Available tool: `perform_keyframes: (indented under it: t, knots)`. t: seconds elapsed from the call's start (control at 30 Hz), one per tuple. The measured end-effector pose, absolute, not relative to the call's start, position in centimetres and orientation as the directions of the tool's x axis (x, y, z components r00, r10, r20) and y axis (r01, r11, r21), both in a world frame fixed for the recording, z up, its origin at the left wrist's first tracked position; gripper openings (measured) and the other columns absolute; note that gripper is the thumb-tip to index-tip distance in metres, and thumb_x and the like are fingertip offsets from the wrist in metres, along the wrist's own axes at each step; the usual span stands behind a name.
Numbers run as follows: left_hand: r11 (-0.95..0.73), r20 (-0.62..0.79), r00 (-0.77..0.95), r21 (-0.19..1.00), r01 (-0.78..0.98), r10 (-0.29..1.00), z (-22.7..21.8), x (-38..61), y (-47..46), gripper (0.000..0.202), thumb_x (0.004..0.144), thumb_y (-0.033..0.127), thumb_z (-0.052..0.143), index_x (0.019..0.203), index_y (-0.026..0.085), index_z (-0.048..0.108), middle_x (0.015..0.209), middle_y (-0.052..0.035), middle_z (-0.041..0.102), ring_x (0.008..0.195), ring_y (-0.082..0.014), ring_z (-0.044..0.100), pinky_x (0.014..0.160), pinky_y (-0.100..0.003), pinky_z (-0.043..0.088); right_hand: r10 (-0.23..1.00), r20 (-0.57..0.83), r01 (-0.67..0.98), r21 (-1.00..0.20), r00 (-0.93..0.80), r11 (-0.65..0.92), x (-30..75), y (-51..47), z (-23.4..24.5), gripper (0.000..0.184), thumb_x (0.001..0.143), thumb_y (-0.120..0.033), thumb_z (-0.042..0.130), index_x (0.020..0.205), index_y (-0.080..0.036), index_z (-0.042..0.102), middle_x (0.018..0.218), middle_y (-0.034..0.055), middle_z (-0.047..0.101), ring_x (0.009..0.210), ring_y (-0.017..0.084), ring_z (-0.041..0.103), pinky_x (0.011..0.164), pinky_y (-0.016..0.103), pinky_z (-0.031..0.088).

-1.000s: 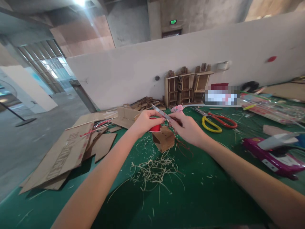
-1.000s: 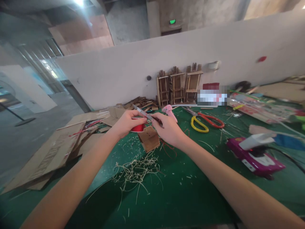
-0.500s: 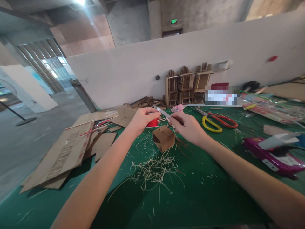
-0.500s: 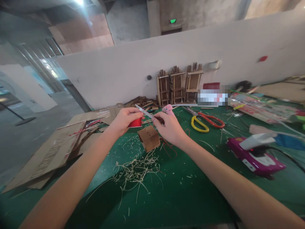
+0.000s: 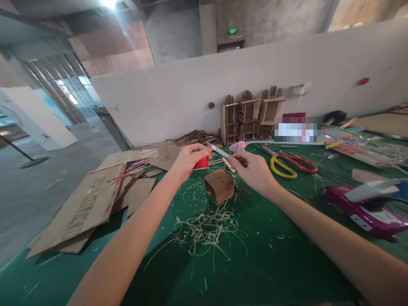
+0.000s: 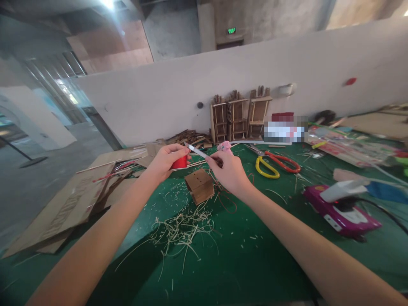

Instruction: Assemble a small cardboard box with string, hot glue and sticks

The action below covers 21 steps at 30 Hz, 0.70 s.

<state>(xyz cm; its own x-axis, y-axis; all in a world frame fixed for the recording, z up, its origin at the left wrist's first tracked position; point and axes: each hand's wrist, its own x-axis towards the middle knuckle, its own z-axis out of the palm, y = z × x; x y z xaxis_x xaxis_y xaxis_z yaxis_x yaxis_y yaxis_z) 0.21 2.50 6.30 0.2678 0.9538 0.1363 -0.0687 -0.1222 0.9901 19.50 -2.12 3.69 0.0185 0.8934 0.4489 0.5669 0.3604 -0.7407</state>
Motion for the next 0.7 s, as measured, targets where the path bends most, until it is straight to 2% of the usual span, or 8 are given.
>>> perform_keyframes:
  t: [0.3,0.47,0.6,0.67,0.7]
  knots:
    - [-0.16,0.161,0.308,0.987,-0.029,0.938,6.0,0.5,2.5,0.021,0.068,0.032,0.073,0.071,0.015,0.061,0.062,0.0018,0.062,0.055,-0.0081,0.059,0.052,-0.02,0.049,0.872,0.489,0.662,-0.649,-0.016,0.375,19.5,-2.4,3.8,0.036,0.091,-0.042,0.045,0.096,-0.018,0.071,0.071,0.006,0.066,0.059,0.017,0.053,0.056,0.031,0.038]
    - [-0.205,0.191,0.321,0.979,0.012,0.928,6.0,0.3,2.7,0.023,0.067,0.034,0.071,0.067,0.015,0.058,0.061,0.0018,0.06,0.054,-0.0085,0.058,0.051,-0.02,0.048,0.875,0.483,0.717,-0.6,-0.03,0.356,19.3,-2.4,3.2,0.036,0.093,-0.04,0.04,0.088,-0.018,0.069,0.06,0.005,0.06,0.055,0.018,0.05,0.054,0.031,0.034]
    - [-0.205,0.175,0.3,0.976,0.072,0.938,5.8,0.6,2.2,0.023,0.067,0.034,0.07,0.064,0.015,0.057,0.06,0.0013,0.06,0.053,-0.0092,0.057,0.049,-0.021,0.045,0.882,0.47,0.682,-0.636,-0.027,0.36,19.0,-1.5,2.9,0.037,0.094,-0.043,0.039,0.08,-0.019,0.064,0.065,0.0054,0.063,0.055,0.018,0.051,0.054,0.03,0.033]
    - [-0.237,0.174,0.344,0.96,0.148,0.923,5.8,1.3,1.2,0.021,0.067,0.032,0.07,0.062,0.015,0.058,0.06,0.0002,0.06,0.052,-0.0095,0.056,0.051,-0.022,0.045,0.885,0.462,0.651,-0.69,0.061,0.316,19.3,-0.8,3.2,0.039,0.096,-0.042,0.034,0.082,-0.019,0.062,0.074,0.0077,0.066,0.057,0.018,0.053,0.056,0.03,0.035]
    - [-0.265,0.16,0.419,0.942,0.207,0.894,5.8,1.8,0.6,0.019,0.067,0.03,0.071,0.061,0.015,0.06,0.061,-0.001,0.062,0.054,-0.0103,0.057,0.053,-0.023,0.046,0.873,0.469,0.636,-0.717,0.137,0.285,19.6,-0.5,3.5,0.041,0.097,-0.041,0.03,0.082,-0.018,0.062,0.077,0.009,0.067,0.059,0.018,0.055,0.057,0.03,0.036]
